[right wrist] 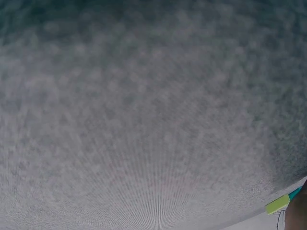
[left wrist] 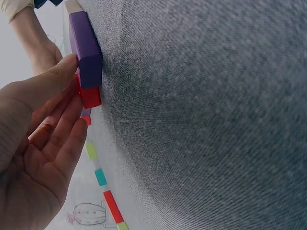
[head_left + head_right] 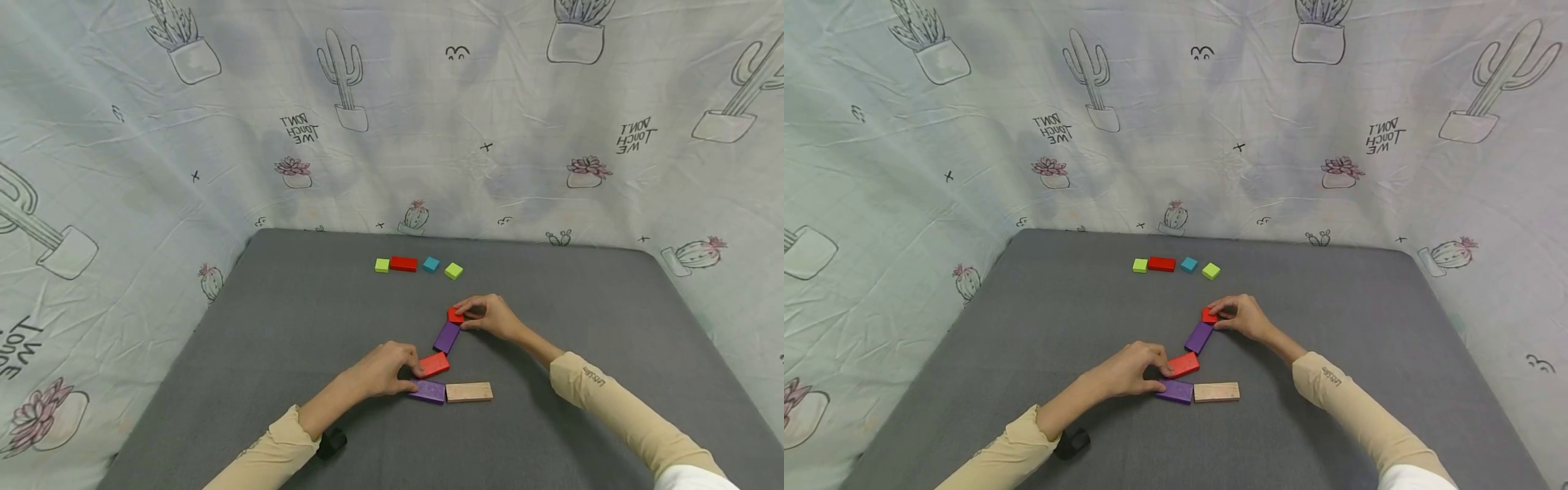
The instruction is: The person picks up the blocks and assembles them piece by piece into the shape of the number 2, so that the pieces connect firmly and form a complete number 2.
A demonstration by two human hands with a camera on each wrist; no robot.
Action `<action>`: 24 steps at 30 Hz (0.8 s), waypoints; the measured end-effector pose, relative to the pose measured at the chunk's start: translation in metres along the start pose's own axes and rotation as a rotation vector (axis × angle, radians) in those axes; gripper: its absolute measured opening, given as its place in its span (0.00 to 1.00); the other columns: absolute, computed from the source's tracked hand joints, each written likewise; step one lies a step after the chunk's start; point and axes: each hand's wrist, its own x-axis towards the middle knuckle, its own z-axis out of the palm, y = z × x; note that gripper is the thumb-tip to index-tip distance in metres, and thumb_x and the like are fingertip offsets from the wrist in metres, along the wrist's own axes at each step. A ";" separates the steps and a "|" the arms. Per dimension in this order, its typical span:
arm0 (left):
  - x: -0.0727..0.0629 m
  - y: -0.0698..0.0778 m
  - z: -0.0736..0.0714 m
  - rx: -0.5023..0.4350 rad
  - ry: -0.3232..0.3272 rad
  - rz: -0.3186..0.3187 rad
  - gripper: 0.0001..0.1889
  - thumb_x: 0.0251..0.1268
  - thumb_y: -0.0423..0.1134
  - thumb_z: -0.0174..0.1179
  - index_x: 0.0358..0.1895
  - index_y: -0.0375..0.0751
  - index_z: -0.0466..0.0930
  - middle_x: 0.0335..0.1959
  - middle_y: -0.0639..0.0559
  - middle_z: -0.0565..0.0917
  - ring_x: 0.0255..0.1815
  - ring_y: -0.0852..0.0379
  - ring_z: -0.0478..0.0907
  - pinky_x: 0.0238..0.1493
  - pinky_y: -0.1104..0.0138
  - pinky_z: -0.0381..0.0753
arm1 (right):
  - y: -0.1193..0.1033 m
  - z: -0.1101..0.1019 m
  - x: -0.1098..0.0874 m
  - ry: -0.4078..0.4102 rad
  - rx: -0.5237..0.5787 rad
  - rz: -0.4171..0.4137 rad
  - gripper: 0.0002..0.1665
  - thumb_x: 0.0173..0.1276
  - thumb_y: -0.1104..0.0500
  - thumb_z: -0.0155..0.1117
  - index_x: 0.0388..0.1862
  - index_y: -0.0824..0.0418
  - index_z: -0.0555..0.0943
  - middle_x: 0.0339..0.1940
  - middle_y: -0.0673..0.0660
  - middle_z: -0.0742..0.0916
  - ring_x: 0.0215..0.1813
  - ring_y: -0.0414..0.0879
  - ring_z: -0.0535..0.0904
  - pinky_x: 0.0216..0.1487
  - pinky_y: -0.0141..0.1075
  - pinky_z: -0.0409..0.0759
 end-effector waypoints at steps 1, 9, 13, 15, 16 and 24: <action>0.000 0.000 0.000 -0.002 0.001 -0.002 0.13 0.52 0.41 0.73 0.43 0.46 0.88 0.36 0.61 0.81 0.42 0.68 0.77 0.47 0.72 0.77 | 0.000 0.000 0.000 -0.005 0.012 0.002 0.17 0.48 0.71 0.75 0.40 0.66 0.86 0.50 0.65 0.85 0.56 0.59 0.78 0.50 0.44 0.79; -0.002 -0.001 0.001 -0.018 0.011 0.003 0.13 0.52 0.40 0.73 0.42 0.45 0.88 0.36 0.61 0.81 0.43 0.67 0.77 0.48 0.71 0.77 | -0.005 -0.005 0.001 -0.024 0.145 -0.003 0.23 0.46 0.75 0.74 0.45 0.73 0.82 0.57 0.72 0.78 0.58 0.64 0.75 0.53 0.45 0.77; -0.002 -0.002 0.002 -0.027 0.024 0.018 0.13 0.52 0.39 0.73 0.42 0.44 0.88 0.36 0.60 0.81 0.43 0.67 0.78 0.47 0.71 0.77 | -0.009 -0.018 0.005 -0.037 0.175 0.003 0.25 0.50 0.73 0.73 0.50 0.76 0.79 0.57 0.74 0.77 0.58 0.66 0.74 0.55 0.48 0.75; -0.002 -0.002 0.003 -0.027 0.026 0.023 0.13 0.51 0.39 0.73 0.42 0.44 0.88 0.36 0.60 0.81 0.43 0.66 0.78 0.47 0.72 0.77 | -0.010 -0.026 0.007 -0.015 0.231 0.013 0.26 0.54 0.72 0.71 0.53 0.78 0.77 0.57 0.75 0.76 0.59 0.66 0.73 0.57 0.47 0.74; -0.002 -0.002 0.003 -0.026 0.025 0.021 0.13 0.51 0.39 0.73 0.42 0.44 0.88 0.36 0.60 0.81 0.43 0.67 0.78 0.47 0.72 0.77 | -0.011 -0.031 0.008 0.009 0.269 0.021 0.27 0.55 0.72 0.70 0.55 0.79 0.75 0.57 0.76 0.76 0.60 0.66 0.73 0.57 0.46 0.74; -0.001 -0.004 0.002 -0.009 0.024 0.014 0.13 0.52 0.40 0.73 0.42 0.46 0.88 0.36 0.61 0.80 0.43 0.67 0.77 0.48 0.72 0.77 | -0.014 -0.043 0.030 0.483 0.526 0.088 0.26 0.61 0.71 0.66 0.58 0.79 0.73 0.55 0.67 0.82 0.51 0.40 0.81 0.50 0.31 0.78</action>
